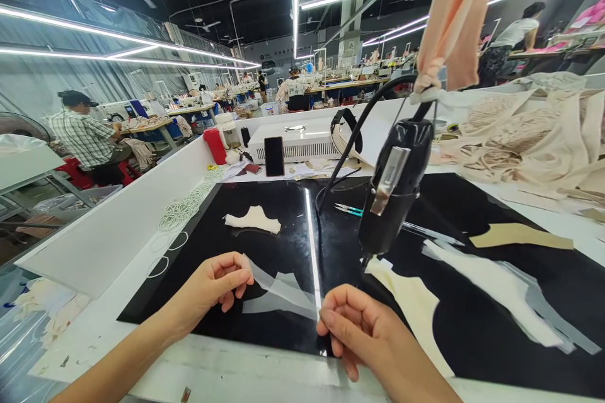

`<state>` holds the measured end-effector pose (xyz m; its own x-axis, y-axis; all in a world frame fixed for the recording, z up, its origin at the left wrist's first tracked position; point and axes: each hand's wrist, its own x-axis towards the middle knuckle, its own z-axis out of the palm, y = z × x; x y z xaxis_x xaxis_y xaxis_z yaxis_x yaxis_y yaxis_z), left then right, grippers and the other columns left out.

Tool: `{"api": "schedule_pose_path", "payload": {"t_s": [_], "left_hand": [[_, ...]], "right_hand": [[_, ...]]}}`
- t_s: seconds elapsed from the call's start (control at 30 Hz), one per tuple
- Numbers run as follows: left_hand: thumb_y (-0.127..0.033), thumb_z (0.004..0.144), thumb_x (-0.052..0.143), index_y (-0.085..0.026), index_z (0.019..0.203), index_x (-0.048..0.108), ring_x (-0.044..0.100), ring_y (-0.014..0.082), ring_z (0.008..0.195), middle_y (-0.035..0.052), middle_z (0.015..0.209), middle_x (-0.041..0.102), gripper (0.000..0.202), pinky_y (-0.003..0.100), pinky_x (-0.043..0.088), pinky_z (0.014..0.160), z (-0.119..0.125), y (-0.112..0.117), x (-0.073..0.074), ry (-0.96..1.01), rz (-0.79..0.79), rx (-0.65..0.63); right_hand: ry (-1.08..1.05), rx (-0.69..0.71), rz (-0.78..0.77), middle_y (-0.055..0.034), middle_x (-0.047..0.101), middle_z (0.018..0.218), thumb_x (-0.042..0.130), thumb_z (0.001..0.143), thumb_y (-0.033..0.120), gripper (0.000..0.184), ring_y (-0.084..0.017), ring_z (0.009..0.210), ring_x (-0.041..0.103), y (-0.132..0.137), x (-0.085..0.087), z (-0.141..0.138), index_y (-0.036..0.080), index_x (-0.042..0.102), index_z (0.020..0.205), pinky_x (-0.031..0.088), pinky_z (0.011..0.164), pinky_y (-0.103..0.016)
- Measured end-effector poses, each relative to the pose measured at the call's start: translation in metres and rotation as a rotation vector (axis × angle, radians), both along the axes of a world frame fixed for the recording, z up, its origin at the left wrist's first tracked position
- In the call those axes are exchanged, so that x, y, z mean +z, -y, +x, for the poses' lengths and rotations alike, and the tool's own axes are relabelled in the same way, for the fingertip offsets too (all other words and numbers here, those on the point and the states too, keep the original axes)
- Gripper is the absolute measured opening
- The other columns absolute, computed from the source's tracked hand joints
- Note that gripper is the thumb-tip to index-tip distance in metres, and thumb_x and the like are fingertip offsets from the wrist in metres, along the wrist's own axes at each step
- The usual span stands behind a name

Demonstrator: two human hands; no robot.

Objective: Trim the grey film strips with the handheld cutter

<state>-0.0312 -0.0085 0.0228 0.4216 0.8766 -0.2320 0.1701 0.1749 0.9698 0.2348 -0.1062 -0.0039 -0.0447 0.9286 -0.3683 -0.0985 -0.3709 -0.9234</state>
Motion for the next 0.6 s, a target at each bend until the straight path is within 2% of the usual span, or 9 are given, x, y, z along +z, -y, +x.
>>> {"api": "schedule_pose_path", "payload": {"t_s": [0.13,0.3,0.4,0.6], "left_hand": [[-0.048,0.08,0.082,-0.016,0.082,0.067,0.045,0.0082,0.057,-0.0024,0.067,0.059,0.035,0.016,0.04,0.048,0.002,0.002,0.002,0.005,0.041,0.005],[-0.041,0.078,0.08,-0.016,0.083,0.066,0.05,0.0093,0.061,-0.0011,0.071,0.061,0.029,0.016,0.04,0.047,0.006,0.004,0.002,0.005,0.071,0.029],[-0.039,0.078,0.079,-0.016,0.084,0.066,0.052,0.0096,0.062,0.0007,0.077,0.065,0.027,0.016,0.04,0.048,0.008,0.006,0.002,0.003,0.103,0.043],[-0.037,0.079,0.076,-0.018,0.082,0.063,0.051,0.009,0.058,-0.0011,0.073,0.063,0.024,0.017,0.042,0.048,0.011,0.008,-0.004,0.023,0.159,0.09]], "right_hand": [[0.051,-0.043,0.059,-0.0007,0.068,0.077,0.085,0.078,0.058,0.041,-0.012,0.06,0.056,0.001,0.0,-0.002,0.022,0.068,0.085,0.043,0.05,-0.022],[0.175,-0.072,0.132,0.0022,0.065,0.07,0.075,0.084,0.055,0.034,-0.011,0.055,0.055,0.004,0.001,-0.005,0.023,0.066,0.082,0.047,0.057,-0.025],[0.225,-0.123,0.175,0.0036,0.064,0.065,0.073,0.083,0.052,0.03,-0.012,0.054,0.055,0.006,0.002,-0.008,0.024,0.065,0.079,0.048,0.058,-0.025],[0.291,-0.224,0.21,0.0039,0.063,0.061,0.07,0.082,0.049,0.025,-0.013,0.051,0.057,0.009,0.004,-0.013,0.025,0.066,0.078,0.048,0.059,-0.027]]}}
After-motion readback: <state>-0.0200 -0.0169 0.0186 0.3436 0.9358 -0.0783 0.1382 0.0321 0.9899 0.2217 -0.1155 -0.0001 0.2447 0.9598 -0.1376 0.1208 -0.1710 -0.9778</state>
